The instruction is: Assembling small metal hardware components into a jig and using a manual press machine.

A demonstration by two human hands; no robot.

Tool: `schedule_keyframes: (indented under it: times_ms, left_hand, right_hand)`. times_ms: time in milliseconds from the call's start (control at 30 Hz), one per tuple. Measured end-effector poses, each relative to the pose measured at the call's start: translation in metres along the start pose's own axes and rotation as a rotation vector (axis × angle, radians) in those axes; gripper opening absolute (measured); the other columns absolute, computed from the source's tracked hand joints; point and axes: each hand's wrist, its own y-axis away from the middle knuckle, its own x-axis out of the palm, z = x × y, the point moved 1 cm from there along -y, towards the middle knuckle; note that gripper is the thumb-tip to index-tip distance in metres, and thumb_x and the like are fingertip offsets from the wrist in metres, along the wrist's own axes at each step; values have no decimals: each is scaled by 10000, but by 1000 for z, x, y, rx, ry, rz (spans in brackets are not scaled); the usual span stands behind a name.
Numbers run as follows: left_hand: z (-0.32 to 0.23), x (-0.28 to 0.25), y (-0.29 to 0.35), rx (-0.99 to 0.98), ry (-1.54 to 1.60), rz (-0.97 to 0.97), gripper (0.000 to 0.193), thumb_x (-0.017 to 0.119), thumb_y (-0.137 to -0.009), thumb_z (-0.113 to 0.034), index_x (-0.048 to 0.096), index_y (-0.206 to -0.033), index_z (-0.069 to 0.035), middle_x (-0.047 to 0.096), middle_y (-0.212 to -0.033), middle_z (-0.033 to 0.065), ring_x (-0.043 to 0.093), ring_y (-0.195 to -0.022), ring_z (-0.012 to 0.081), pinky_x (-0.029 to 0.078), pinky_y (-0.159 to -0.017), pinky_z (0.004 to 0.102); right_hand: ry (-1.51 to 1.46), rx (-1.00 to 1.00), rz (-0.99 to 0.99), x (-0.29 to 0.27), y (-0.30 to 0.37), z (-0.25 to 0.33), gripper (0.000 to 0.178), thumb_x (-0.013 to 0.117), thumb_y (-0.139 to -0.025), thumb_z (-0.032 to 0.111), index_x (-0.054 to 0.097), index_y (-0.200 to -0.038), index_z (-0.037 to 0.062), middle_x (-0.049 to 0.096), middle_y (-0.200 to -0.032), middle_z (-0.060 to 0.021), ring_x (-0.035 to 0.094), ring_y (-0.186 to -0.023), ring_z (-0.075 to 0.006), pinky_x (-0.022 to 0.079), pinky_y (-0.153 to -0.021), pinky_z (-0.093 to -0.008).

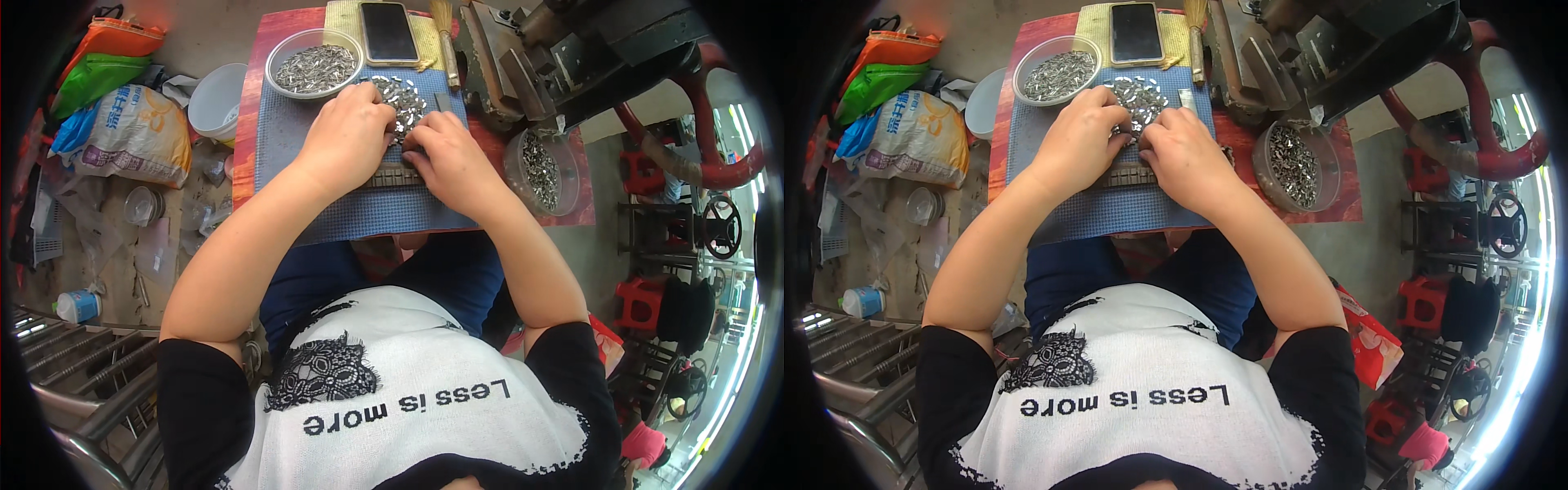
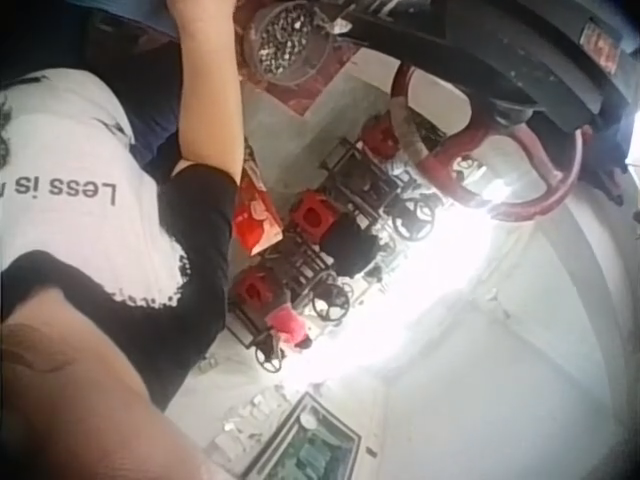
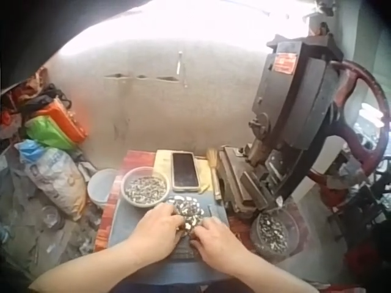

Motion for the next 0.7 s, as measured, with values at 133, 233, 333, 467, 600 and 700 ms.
schedule_keyframes:
  times_ms: [133, 233, 333, 467, 600, 700]
  left_hand:
    - [-5, -11, 2, -41, 102, -23, 122, 704, -807, -65, 687, -919, -17, 655, -909, 126, 625, -942, 334, 509, -843, 427]
    - [2, -20, 13, -164, 322, -17, 133, 688, -833, -83, 678, -934, 2, 705, -818, 135, 678, -834, 318, 531, -769, 416]
    - [6, -32, 24, -294, 386, 97, 130, 685, -870, -55, 671, -981, 11, 678, -811, 70, 595, -730, 136, 496, -715, 293]
    - [6, -37, 40, -379, 499, 133, 111, 683, -877, -55, 665, -958, 20, 678, -818, 60, 600, -739, 129, 491, -710, 287]
    - [4, -33, 50, -321, 467, 167, 98, 685, -872, -60, 663, -928, 16, 662, -861, 89, 599, -825, 189, 485, -772, 312]
    - [5, -30, 54, -217, 323, 150, 103, 694, -851, -67, 668, -916, 9, 657, -908, 111, 589, -927, 250, 473, -848, 350]
  right_hand:
    - [-152, -7, -35, -10, 4, 6, 111, 690, -834, 43, 639, -929, 14, 607, -970, -129, 569, -973, -336, 468, -880, -422]
    - [-301, -46, 11, -12, 7, 14, 100, 695, -840, 46, 645, -917, 7, 611, -953, -124, 577, -961, -329, 469, -870, -415]
    - [-318, -40, 35, -5, 10, 14, 92, 703, -842, 57, 652, -899, 6, 612, -949, -123, 582, -960, -322, 475, -860, -407]
    - [-346, 1, 32, -2, 11, 14, 91, 705, -843, 56, 657, -899, 2, 620, -949, -117, 591, -958, -317, 483, -853, -398]
    - [-361, 14, 1, 2, 12, 16, 100, 715, -835, 53, 667, -909, 6, 625, -958, -111, 599, -963, -309, 492, -843, -385]
    - [-350, 36, -23, 5, 13, 15, 111, 726, -827, 56, 670, -911, 11, 627, -959, -109, 603, -954, -301, 498, -826, -382]
